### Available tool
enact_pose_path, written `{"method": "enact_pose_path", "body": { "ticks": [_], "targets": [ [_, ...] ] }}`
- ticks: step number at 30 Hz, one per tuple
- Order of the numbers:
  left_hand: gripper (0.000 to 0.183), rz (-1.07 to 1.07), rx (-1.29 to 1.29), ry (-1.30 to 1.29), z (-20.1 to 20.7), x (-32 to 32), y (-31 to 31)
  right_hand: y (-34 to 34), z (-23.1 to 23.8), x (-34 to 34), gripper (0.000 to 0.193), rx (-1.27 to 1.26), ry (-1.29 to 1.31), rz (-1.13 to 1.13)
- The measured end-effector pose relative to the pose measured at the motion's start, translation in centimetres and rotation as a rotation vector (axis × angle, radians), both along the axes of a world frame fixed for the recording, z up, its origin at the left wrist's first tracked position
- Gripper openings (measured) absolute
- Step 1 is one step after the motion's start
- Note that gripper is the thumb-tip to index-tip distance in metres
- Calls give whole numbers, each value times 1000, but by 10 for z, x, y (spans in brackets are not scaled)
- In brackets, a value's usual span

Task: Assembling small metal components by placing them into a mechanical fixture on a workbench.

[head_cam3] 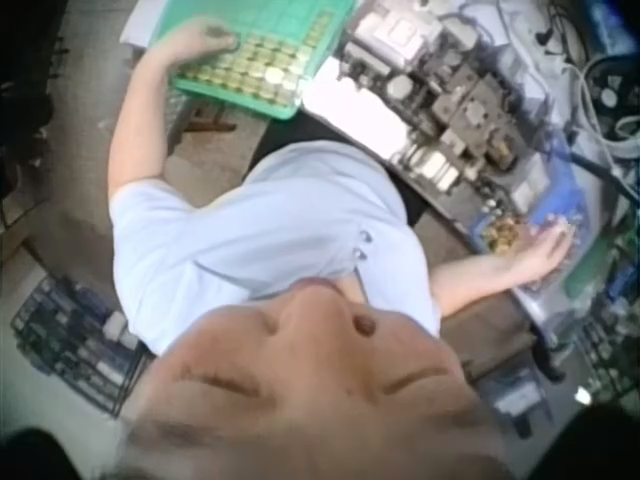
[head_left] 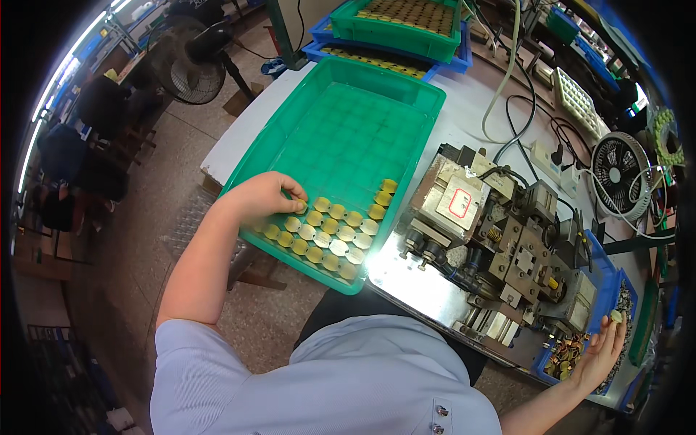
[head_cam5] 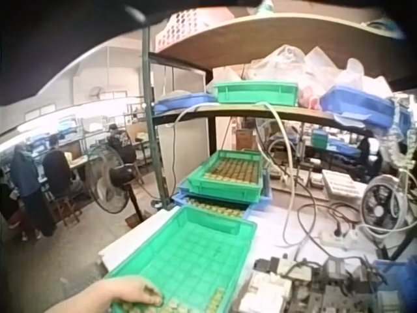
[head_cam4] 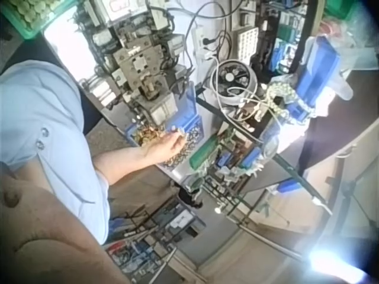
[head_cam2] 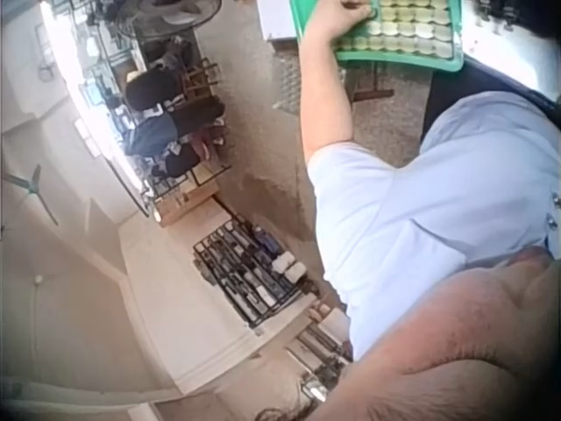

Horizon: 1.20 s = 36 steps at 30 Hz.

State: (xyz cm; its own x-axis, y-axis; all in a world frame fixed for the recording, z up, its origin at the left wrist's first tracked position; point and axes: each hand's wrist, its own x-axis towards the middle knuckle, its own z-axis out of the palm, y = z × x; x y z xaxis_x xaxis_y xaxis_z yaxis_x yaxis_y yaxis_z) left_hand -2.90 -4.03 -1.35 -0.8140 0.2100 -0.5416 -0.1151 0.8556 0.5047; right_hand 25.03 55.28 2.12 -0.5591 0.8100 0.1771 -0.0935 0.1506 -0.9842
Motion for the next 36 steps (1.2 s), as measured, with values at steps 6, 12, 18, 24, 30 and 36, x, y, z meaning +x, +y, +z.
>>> {"method": "enact_pose_path", "body": {
  "ticks": [6, 12, 18, 24, 30, 36],
  "targets": [
    [24, -28, -30, -12, 7, 8, 5, -44, 14, -28, 40, 87, -93, 66],
    [25, -65, -31, 15, 5, 7, 11, -75, 19, -46, 38, 164, -210, 119],
    [36, -99, 43, 136, -18, 11, -16, -107, 2, -86, 32, 736, -387, 391],
    [38, 127, 293, 567, 2, 23, 49, -107, -10, -110, 33, 978, -347, 522],
    [32, 257, 782, 634, 3, 50, 124, -102, -7, -113, 34, 1020, -480, 576],
    [30, 209, 747, 698, -22, 45, 129, -105, -1, -118, 34, 1031, -519, 653]
  ]
}}
